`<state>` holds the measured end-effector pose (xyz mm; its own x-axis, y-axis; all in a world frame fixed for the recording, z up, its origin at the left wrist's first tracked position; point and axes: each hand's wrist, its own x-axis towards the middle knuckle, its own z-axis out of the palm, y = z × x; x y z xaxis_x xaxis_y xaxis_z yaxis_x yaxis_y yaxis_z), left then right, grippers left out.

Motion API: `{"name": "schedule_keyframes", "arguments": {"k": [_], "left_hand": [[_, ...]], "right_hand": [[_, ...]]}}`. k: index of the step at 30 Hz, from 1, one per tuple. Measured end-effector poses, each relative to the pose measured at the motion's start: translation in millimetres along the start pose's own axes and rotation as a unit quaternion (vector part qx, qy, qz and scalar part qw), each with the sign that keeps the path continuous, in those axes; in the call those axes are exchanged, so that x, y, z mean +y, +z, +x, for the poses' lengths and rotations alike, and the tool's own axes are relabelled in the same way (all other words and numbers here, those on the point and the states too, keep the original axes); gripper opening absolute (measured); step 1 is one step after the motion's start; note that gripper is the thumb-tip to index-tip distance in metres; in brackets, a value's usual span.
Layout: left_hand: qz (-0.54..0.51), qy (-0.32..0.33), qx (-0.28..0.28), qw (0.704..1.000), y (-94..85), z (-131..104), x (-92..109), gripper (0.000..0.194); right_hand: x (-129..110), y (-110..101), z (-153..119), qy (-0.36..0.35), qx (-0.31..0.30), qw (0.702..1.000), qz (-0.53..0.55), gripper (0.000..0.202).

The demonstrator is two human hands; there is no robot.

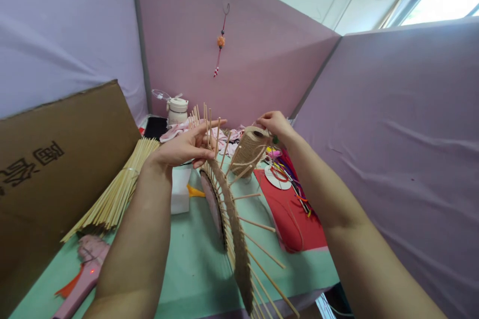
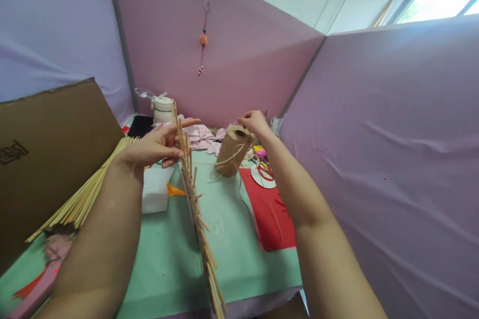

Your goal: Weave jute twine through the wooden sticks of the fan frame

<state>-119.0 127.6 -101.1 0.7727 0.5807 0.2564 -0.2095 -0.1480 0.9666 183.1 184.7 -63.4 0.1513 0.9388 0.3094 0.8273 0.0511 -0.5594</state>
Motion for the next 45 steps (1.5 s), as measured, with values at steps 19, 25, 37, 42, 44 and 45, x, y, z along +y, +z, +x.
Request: {"name": "schedule_keyframes", "arguments": {"k": [19, 25, 37, 42, 44, 45], "left_hand": [[0.006, -0.009, 0.014, 1.000, 2.9, -1.0, 3.1, 0.096], [0.030, -0.014, 0.027, 0.999, 4.1, -1.3, 5.1, 0.094], [0.039, -0.007, 0.032, 0.999, 3.1, 0.4, 2.3, 0.096], [0.030, -0.010, 0.039, 0.999, 4.9, -0.6, 3.3, 0.094], [0.027, -0.009, 0.036, 0.999, 4.6, -0.6, 3.3, 0.094], [0.027, -0.008, 0.033, 0.999, 4.3, -0.5, 3.2, 0.093]], "right_hand": [[43.5, -121.4, -155.9, 0.046, 0.247, 0.957, 0.144, 0.013], [61.1, -146.0, -239.3, -0.154, 0.078, 0.892, 0.418, 0.040], [48.0, 15.4, -165.6, -0.105, -0.033, 0.994, 0.004, 0.067], [7.4, 38.8, -156.2, -0.110, -0.039, 0.955, -0.273, 0.045], [-0.5, 36.9, -160.4, -0.070, -0.061, 0.941, -0.326, 0.033], [-2.2, 33.7, -164.6, -0.064, -0.103, 0.939, -0.322, 0.032]]}}
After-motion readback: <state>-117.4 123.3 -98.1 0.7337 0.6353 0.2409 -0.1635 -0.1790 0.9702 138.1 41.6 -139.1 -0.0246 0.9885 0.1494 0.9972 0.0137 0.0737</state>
